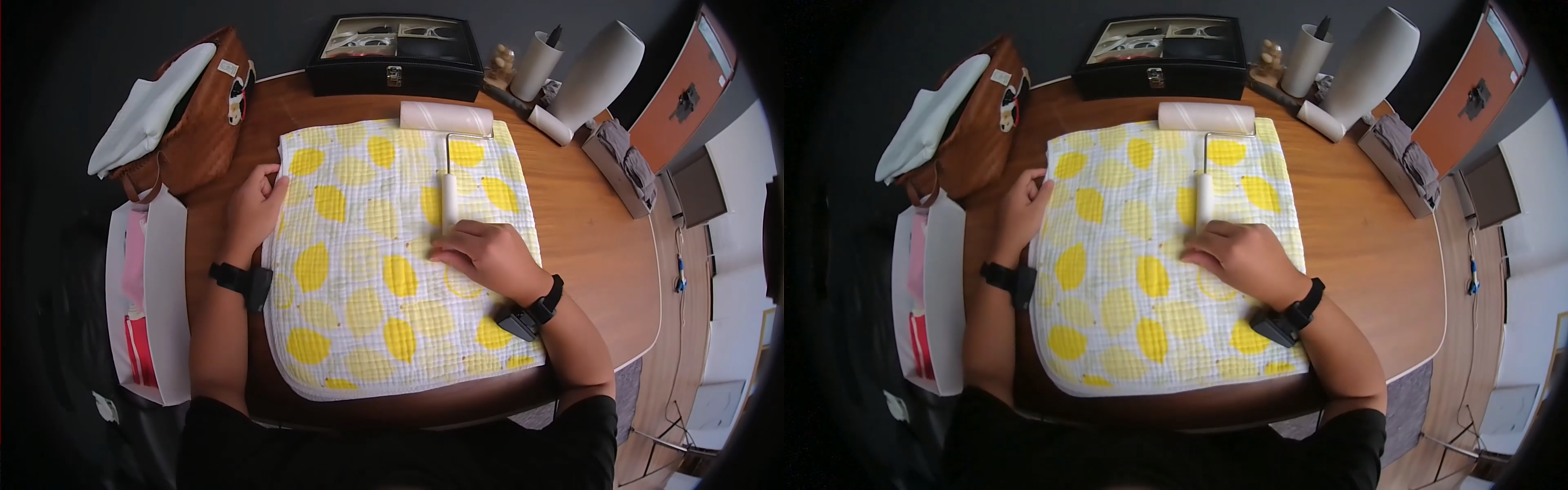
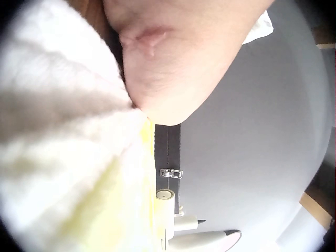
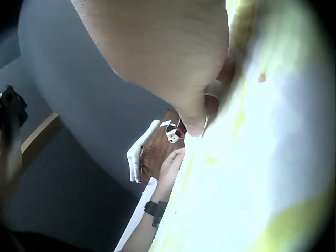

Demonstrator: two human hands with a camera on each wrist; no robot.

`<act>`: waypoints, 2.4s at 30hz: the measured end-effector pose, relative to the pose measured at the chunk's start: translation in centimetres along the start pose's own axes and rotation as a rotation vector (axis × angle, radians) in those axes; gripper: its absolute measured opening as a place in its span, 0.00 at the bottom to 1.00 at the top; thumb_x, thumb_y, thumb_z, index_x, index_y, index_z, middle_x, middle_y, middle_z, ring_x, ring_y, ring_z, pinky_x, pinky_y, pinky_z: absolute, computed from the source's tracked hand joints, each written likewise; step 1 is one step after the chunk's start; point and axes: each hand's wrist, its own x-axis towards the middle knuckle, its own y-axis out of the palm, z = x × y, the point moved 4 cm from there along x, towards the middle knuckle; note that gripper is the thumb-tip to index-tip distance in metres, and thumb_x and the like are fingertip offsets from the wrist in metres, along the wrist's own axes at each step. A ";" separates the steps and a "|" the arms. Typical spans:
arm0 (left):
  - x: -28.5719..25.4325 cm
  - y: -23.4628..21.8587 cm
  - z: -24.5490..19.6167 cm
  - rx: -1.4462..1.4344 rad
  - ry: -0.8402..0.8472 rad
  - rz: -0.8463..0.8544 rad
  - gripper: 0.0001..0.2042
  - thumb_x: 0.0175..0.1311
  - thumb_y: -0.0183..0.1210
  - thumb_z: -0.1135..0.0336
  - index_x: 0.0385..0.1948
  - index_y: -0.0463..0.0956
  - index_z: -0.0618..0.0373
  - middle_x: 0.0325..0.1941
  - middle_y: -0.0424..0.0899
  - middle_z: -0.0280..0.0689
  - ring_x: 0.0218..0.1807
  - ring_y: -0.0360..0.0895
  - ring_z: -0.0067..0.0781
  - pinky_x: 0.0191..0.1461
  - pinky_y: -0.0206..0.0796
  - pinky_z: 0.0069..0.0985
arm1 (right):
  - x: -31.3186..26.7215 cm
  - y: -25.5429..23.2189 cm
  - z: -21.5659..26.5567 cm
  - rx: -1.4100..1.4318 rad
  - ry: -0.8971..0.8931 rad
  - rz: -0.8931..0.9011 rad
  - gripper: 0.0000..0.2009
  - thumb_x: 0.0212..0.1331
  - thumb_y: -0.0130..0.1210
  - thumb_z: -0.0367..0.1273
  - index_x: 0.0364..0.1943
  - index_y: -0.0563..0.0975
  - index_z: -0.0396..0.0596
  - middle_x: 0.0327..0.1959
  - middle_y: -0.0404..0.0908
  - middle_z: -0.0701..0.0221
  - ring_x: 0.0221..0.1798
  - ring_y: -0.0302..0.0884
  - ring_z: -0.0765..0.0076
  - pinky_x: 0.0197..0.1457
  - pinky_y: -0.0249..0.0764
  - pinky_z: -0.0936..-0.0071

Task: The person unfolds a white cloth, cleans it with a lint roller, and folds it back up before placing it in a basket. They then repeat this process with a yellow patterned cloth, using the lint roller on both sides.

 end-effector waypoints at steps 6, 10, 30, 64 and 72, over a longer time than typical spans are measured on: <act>-0.2 -0.1 -0.1 -0.008 -0.009 0.000 0.15 0.77 0.66 0.58 0.55 0.83 0.57 0.23 0.74 0.32 0.26 0.74 0.27 0.34 0.66 0.32 | -0.1 0.3 0.1 -0.045 0.101 -0.061 0.08 0.65 0.71 0.36 0.42 0.89 0.49 0.36 0.87 0.67 0.32 0.86 0.53 0.37 0.84 0.61; -0.1 -0.1 -0.1 -0.015 -0.013 0.004 0.15 0.77 0.65 0.57 0.55 0.83 0.57 0.23 0.74 0.32 0.26 0.74 0.27 0.34 0.66 0.32 | -0.5 0.1 2.7 -0.212 0.193 0.068 0.09 0.69 0.67 0.37 0.47 0.87 0.50 0.35 0.86 0.66 0.31 0.86 0.51 0.36 0.84 0.59; 0.1 0.4 1.0 -0.045 -0.001 -0.002 0.15 0.77 0.65 0.58 0.56 0.83 0.56 0.22 0.73 0.32 0.25 0.73 0.26 0.33 0.66 0.32 | -3.5 -18.7 4.3 0.878 -0.279 0.380 0.15 0.63 0.76 0.43 0.43 0.93 0.47 0.30 0.87 0.78 0.30 0.76 0.78 0.32 0.65 0.78; 0.0 -0.1 0.0 -0.056 -0.045 0.029 0.15 0.78 0.65 0.62 0.58 0.82 0.60 0.24 0.70 0.27 0.28 0.67 0.17 0.33 0.61 0.24 | -8.1 -12.1 -17.7 1.474 0.259 -0.808 0.04 0.74 0.54 0.30 0.42 0.78 0.47 0.21 0.56 0.84 0.29 0.51 0.78 0.38 0.53 0.73; 0.2 0.2 0.6 -0.046 -0.036 0.036 0.16 0.77 0.65 0.59 0.57 0.82 0.59 0.24 0.73 0.29 0.27 0.71 0.22 0.34 0.64 0.28 | -1.1 -4.7 0.7 1.210 0.069 -0.135 0.09 0.63 0.75 0.34 0.29 0.85 0.50 0.20 0.77 0.78 0.24 0.64 0.71 0.39 0.61 0.66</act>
